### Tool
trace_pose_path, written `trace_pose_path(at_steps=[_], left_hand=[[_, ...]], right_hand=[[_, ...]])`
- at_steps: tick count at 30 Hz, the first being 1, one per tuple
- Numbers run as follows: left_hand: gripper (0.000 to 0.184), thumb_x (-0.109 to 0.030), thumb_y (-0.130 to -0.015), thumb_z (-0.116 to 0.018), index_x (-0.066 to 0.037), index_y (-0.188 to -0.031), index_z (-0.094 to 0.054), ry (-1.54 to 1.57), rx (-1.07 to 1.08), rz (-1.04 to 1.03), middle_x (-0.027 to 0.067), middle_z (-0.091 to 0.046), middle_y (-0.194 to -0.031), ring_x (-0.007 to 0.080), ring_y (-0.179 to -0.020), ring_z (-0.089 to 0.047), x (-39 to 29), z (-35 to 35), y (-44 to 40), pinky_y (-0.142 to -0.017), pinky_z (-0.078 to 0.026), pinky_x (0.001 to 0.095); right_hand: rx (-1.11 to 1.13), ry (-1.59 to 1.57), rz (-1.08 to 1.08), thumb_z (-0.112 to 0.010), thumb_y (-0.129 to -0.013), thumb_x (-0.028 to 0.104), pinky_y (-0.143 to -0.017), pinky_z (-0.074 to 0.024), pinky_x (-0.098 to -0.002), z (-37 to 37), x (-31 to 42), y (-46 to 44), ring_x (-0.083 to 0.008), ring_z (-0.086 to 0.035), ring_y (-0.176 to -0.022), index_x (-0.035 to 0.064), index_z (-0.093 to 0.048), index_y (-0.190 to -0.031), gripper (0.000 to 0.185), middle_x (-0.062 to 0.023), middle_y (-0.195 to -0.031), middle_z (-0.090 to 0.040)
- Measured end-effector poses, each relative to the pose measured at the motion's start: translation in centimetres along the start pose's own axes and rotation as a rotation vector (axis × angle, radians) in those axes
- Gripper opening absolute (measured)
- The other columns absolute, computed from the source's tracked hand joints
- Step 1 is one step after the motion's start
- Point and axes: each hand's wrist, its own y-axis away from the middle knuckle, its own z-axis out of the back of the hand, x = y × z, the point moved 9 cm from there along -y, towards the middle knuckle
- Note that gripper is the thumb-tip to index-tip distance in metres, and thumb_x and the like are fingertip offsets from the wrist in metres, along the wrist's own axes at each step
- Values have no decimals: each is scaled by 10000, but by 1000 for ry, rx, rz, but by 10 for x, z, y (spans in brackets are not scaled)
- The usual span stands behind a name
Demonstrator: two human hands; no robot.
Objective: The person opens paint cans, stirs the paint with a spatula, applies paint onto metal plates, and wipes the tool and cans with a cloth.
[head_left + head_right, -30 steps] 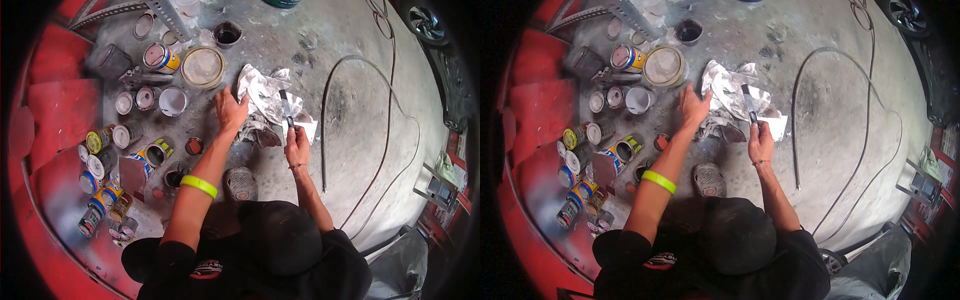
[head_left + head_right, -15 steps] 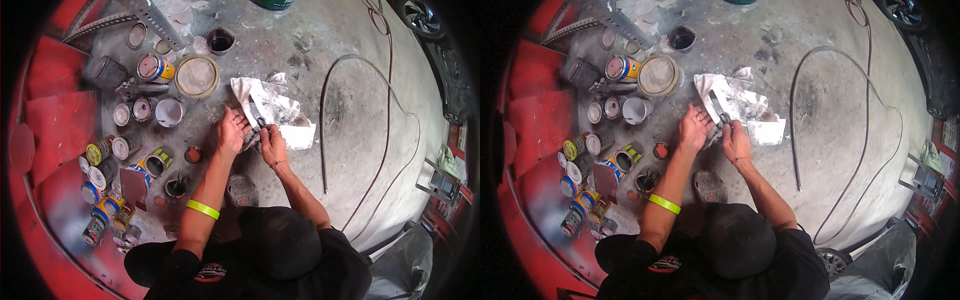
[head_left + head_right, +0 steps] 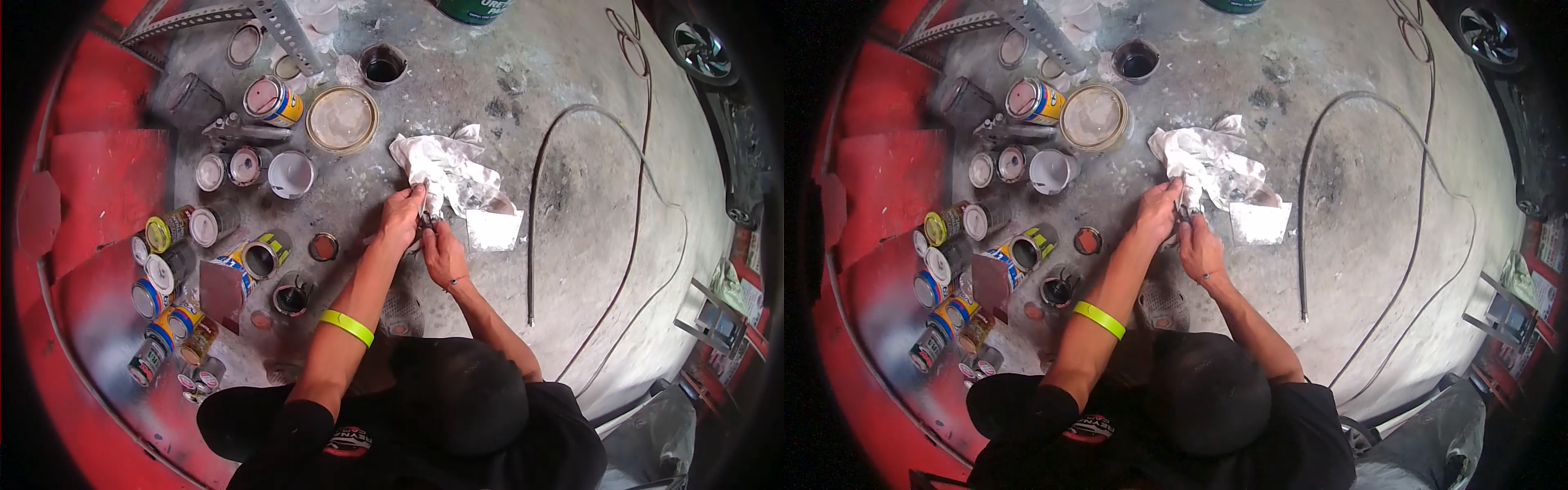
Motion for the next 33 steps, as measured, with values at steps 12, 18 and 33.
trace_pose_path(at_steps=[12,18,33], left_hand=[[233,-136,-971,-586,11,-1151,-600,295,-144,33,98,-659,-1037,215,-907,-655,12,2,8,-819,-548,367],[225,-113,-972,-572,-1,-1164,-606,380,-138,26,96,-656,-1080,213,-963,-643,28,-15,11,-862,-533,369],[775,-220,-837,-697,-50,-1481,-301,-1114,-555,-915,287,-382,-1399,453,-1235,-444,-81,7,154,-1054,-363,476]], right_hand=[[67,-57,-17,-487,-999,228,-615,-467,-389,4,-11,19,-250,-609,-660,5,-534,-965,230,-147,-752,-655],[36,-80,36,-471,-991,226,-645,-466,-481,24,-4,32,-404,-637,-716,9,-545,-963,231,-232,-753,-631],[-204,-671,283,-406,-1060,245,-738,-482,-309,63,60,11,-137,-589,-780,46,-462,-1115,214,-82,-974,-630]])
